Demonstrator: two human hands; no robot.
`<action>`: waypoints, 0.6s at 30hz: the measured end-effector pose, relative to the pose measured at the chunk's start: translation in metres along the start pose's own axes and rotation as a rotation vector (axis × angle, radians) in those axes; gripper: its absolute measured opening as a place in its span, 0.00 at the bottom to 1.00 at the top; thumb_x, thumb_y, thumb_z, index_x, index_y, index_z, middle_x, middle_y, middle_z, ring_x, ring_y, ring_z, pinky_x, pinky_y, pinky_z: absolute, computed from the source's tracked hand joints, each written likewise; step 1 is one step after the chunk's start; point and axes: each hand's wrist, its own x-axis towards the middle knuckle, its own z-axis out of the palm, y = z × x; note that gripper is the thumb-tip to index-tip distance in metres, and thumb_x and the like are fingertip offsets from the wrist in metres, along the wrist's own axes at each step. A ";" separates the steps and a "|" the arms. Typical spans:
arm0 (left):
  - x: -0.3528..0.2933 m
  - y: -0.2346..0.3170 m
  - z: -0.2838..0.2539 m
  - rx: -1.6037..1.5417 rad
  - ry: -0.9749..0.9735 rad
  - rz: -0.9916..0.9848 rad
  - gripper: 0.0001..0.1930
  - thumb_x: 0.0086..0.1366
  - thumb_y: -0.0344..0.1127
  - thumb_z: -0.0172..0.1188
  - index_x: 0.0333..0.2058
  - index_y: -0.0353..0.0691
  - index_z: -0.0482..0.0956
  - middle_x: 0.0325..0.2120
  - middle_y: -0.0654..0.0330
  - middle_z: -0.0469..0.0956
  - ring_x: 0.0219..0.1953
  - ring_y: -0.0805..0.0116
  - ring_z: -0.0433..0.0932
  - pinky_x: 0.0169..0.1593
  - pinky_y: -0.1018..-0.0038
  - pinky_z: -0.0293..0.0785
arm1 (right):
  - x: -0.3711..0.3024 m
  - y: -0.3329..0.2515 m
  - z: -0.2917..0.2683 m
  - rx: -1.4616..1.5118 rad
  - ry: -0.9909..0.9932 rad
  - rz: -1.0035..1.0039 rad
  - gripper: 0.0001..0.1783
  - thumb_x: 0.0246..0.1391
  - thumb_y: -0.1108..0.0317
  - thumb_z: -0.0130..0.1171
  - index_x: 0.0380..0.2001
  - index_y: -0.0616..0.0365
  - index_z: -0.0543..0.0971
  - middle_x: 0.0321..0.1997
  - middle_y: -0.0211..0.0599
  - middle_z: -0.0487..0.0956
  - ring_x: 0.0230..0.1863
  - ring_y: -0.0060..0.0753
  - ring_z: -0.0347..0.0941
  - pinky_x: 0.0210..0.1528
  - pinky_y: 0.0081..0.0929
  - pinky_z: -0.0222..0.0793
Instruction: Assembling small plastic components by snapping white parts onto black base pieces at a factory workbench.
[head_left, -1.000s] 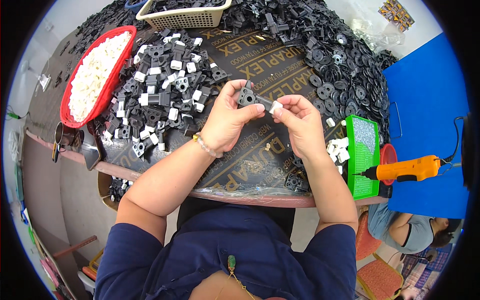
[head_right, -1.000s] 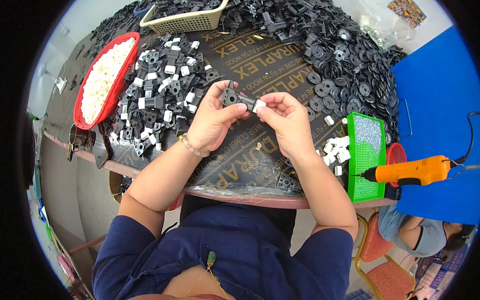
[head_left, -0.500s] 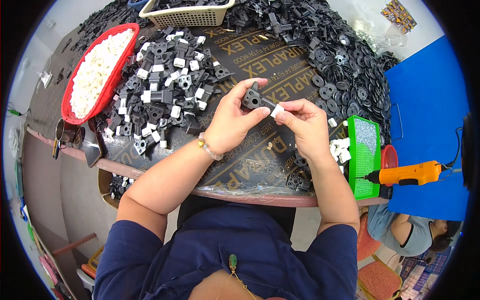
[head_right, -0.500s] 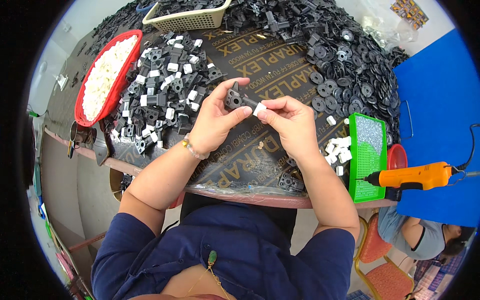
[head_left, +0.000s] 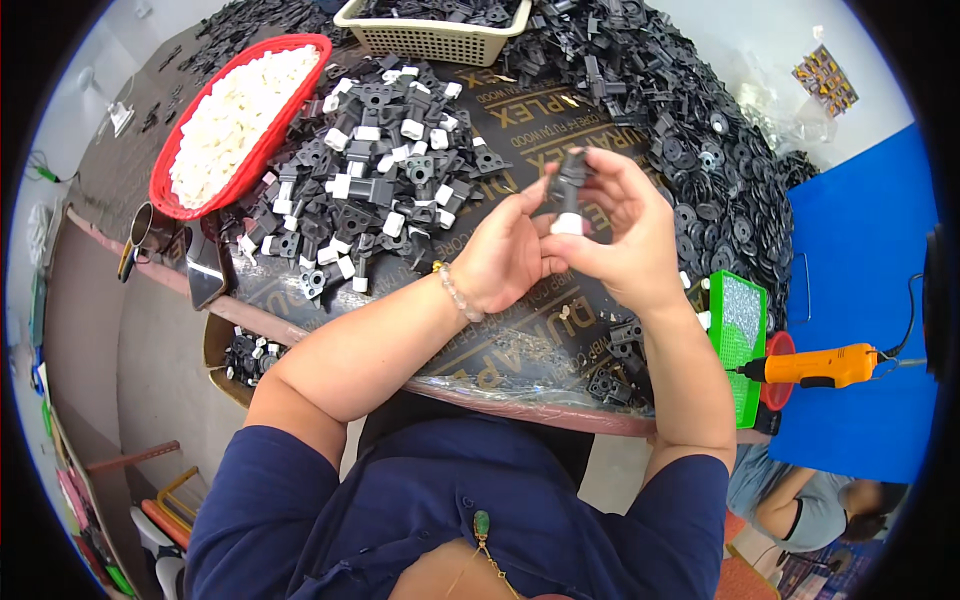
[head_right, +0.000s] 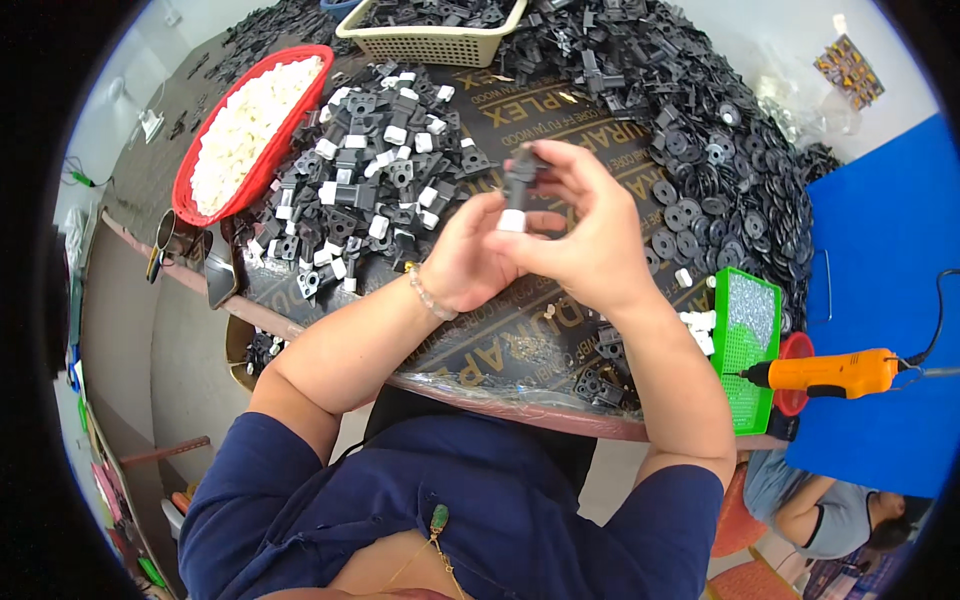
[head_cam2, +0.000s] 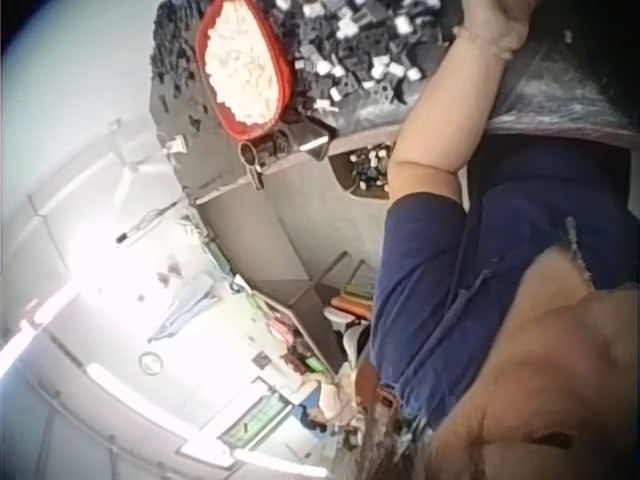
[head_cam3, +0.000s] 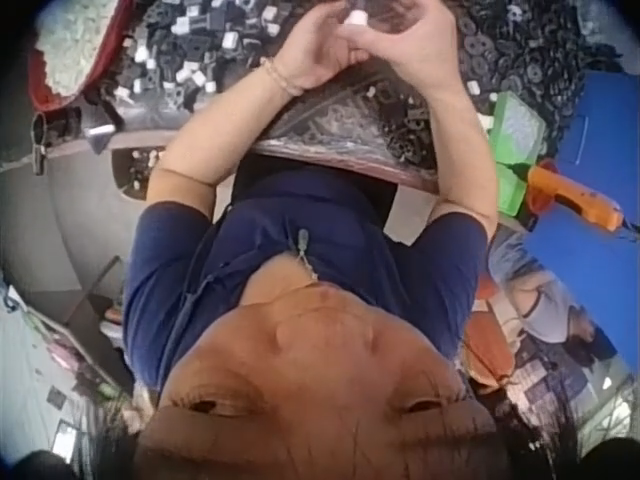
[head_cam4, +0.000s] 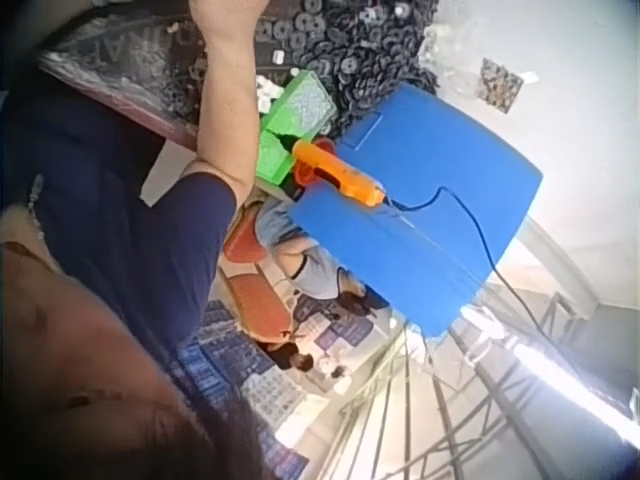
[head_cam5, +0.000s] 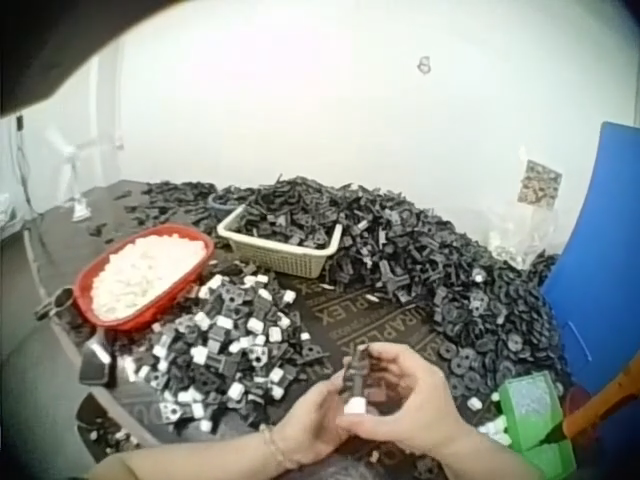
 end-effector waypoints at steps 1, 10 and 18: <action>-0.001 -0.001 -0.005 0.020 0.100 -0.026 0.28 0.71 0.50 0.53 0.65 0.48 0.60 0.56 0.54 0.72 0.54 0.64 0.76 0.54 0.63 0.76 | 0.010 -0.010 0.011 -0.097 -0.036 -0.028 0.44 0.38 0.67 0.79 0.58 0.67 0.69 0.55 0.47 0.80 0.55 0.34 0.77 0.61 0.32 0.70; 0.009 0.010 -0.030 0.021 0.284 -0.038 0.20 0.72 0.47 0.56 0.52 0.36 0.76 0.46 0.55 0.81 0.49 0.64 0.80 0.57 0.63 0.74 | 0.117 0.025 0.124 -0.751 -0.049 -0.583 0.43 0.41 0.54 0.76 0.58 0.65 0.71 0.55 0.52 0.78 0.57 0.53 0.74 0.61 0.38 0.69; 0.014 0.053 -0.065 -0.037 0.235 0.079 0.22 0.73 0.45 0.54 0.57 0.35 0.72 0.43 0.54 0.82 0.43 0.60 0.83 0.50 0.62 0.80 | 0.156 0.048 0.170 -0.726 -0.200 -0.647 0.47 0.48 0.50 0.71 0.66 0.62 0.64 0.67 0.56 0.68 0.67 0.55 0.66 0.68 0.42 0.63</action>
